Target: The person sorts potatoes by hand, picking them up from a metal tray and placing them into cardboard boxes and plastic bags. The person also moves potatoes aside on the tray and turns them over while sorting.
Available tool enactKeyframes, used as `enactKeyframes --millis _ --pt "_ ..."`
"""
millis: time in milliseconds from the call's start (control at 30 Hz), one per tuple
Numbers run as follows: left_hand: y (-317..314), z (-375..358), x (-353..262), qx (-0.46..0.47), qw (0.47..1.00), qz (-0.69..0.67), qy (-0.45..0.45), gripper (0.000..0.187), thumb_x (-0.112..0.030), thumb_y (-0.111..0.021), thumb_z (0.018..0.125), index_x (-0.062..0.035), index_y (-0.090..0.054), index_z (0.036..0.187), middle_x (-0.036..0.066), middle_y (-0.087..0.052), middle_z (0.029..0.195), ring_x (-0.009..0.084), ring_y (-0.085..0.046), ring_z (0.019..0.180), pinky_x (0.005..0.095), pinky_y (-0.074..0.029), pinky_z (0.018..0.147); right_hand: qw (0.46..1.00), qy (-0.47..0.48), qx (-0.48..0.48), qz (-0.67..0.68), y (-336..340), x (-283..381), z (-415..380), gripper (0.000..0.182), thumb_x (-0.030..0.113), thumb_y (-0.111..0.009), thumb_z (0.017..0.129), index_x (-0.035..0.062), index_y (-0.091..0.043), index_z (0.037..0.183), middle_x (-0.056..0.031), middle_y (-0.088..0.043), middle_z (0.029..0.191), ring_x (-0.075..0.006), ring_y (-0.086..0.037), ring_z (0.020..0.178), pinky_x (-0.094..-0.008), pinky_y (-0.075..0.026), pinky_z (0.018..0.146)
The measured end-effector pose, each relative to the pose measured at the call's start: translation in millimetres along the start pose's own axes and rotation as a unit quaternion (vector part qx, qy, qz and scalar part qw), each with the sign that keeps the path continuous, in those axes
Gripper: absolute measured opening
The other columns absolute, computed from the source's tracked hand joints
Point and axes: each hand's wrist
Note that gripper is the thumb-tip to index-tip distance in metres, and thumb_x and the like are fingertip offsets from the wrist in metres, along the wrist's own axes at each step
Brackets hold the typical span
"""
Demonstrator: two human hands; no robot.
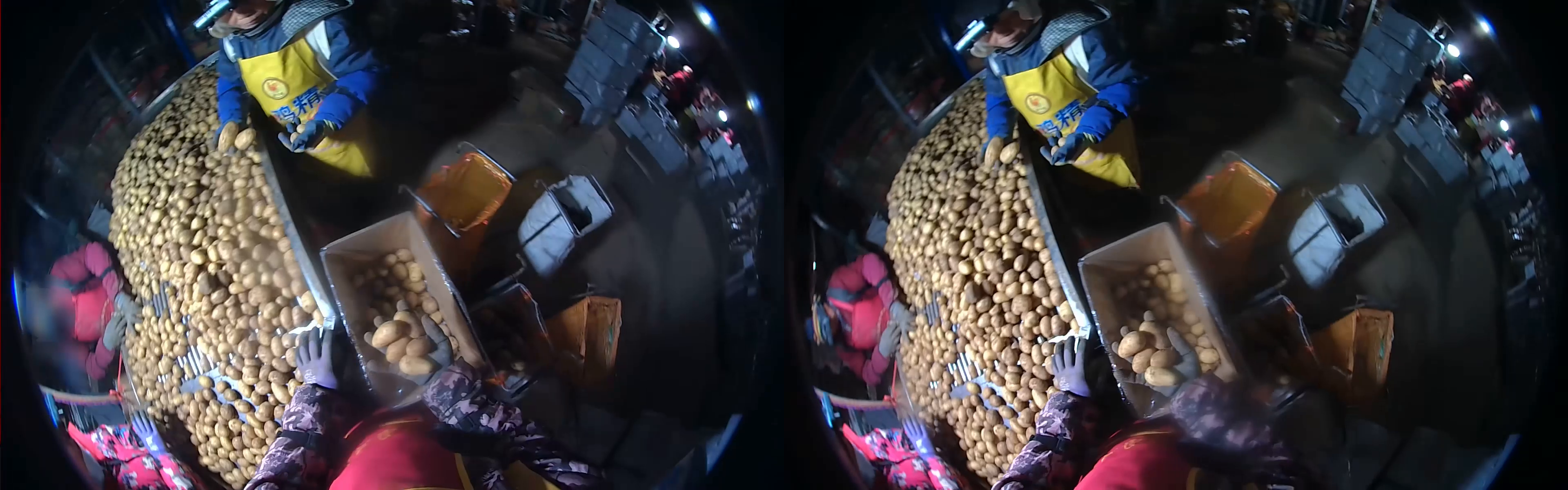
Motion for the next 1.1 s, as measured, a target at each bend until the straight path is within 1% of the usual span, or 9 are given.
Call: enactKeyframes --millis 33,100,200,267,333,433,533,867,1100 --pt "-11.2 -2.2 3.4 -0.012 1.0 -0.003 -0.001 0.079 -0.042 -0.073 0.08 -0.0173 -0.051 0.151 0.02 -0.047 0.153 0.0428 -0.04 0.145 0.0595 -0.032 0.116 0.991 -0.006 -0.131 -0.013 2.4 0.5 4.9 0.045 0.041 -0.043 0.112 0.0155 -0.049 0.148 0.0051 -0.052 0.124 -0.005 -0.047 0.128 -0.032 -0.045 0.112" --pt "-18.5 -2.4 3.3 -0.031 0.999 0.015 0.0 0.079 -0.042 -0.074 0.076 -0.0168 -0.055 0.148 0.021 -0.051 0.149 0.044 -0.044 0.141 0.0609 -0.036 0.113 0.989 -0.035 -0.146 -0.015 22.3 10.6 5.2 0.045 0.04 -0.041 0.113 0.0081 -0.052 0.143 0.0096 -0.056 0.112 0.0007 -0.051 0.121 -0.0271 -0.047 0.11" --pt "-5.9 2.1 -5.5 -0.034 0.999 0.022 -0.011 0.068 -0.037 -0.073 0.084 -0.0114 -0.056 0.145 0.022 -0.055 0.145 0.0438 -0.047 0.139 0.0596 -0.035 0.114 0.994 -0.048 0.095 -0.01 55.8 36.6 -12.9 0.054 0.041 -0.038 0.112 -0.0006 -0.047 0.146 -0.0016 -0.054 0.126 -0.015 -0.045 0.135 -0.0456 -0.043 0.116" --pt "-11.1 2.9 -3.6 -0.053 0.998 0.028 -0.022 0.067 -0.037 -0.074 0.084 -0.0106 -0.057 0.143 0.022 -0.056 0.143 0.044 -0.048 0.137 0.0598 -0.036 0.113 0.992 0.004 0.119 -0.033 42.5 43.0 -23.1 0.066 0.042 -0.041 0.11 -0.0078 -0.039 0.152 -0.0174 -0.047 0.147 -0.0324 -0.029 0.154 -0.0658 -0.031 0.122" --pt "-16.8 0.8 1.2 -0.067 0.997 0.04 -0.027 0.068 -0.036 -0.074 0.081 -0.0108 -0.058 0.142 0.022 -0.056 0.142 0.0442 -0.049 0.136 0.0593 -0.038 0.112 0.975 0.088 0.18 -0.094 54.3 52.5 -21.9 0.042 0.025 -0.033 0.113 -0.0002 -0.047 0.143 -0.0167 -0.055 0.14 -0.0366 -0.044 0.145 -0.0619 -0.044 0.115" --pt "-27.0 -1.3 8.6 -0.076 0.995 0.051 -0.032 0.071 -0.036 -0.072 0.077 -0.0121 -0.06 0.142 0.021 -0.056 0.143 0.044 -0.049 0.137 0.0587 -0.039 0.112 0.743 0.324 0.4 -0.429 102.5 87.7 7.1 0.027 0.002 -0.043 0.103 -0.0035 -0.048 0.129 -0.021 -0.056 0.123 -0.0377 -0.05 0.129 -0.0587 -0.05 0.108" --pt "-26.2 -1.7 6.3 -0.063 0.996 0.062 -0.024 0.069 -0.035 -0.07 0.078 -0.0122 -0.059 0.143 0.021 -0.055 0.144 0.0439 -0.047 0.14 0.0593 -0.037 0.114 0.532 0.475 0.495 -0.496 65.9 131.1 32.6 0.012 -0.006 -0.052 0.09 0.0024 -0.054 0.099 -0.0175 -0.058 0.091 -0.0297 -0.059 0.095 -0.0465 -0.057 0.089" --pt "-16.8 2.6 -1.6 -0.075 0.995 0.06 -0.033 0.066 -0.03 -0.071 0.076 -0.009 -0.06 0.138 0.025 -0.058 0.138 0.0474 -0.053 0.132 0.062 -0.043 0.107 0.831 0.334 0.363 -0.257 37.5 128.6 -4.3 0.03 0.007 -0.053 0.096 0.0049 -0.048 0.125 -0.0178 -0.049 0.127 -0.0332 -0.044 0.126 -0.0548 -0.037 0.11" --pt "-9.6 5.9 -4.5 -0.071 0.995 0.054 -0.04 0.069 -0.03 -0.071 0.075 -0.0069 -0.059 0.138 0.026 -0.058 0.138 0.0484 -0.053 0.129 0.0634 -0.043 0.105 0.883 0.337 0.295 -0.144 26.1 129.7 -28.3 0.046 0.016 -0.054 0.099 0.0066 -0.044 0.144 -0.0181 -0.043 0.153 -0.0357 -0.034 0.148 -0.0607 -0.024 0.124"
Point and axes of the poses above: each hand's wrist, its own z-axis towards the middle knuckle, its own y-axis out of the back of the hand, x = y × z
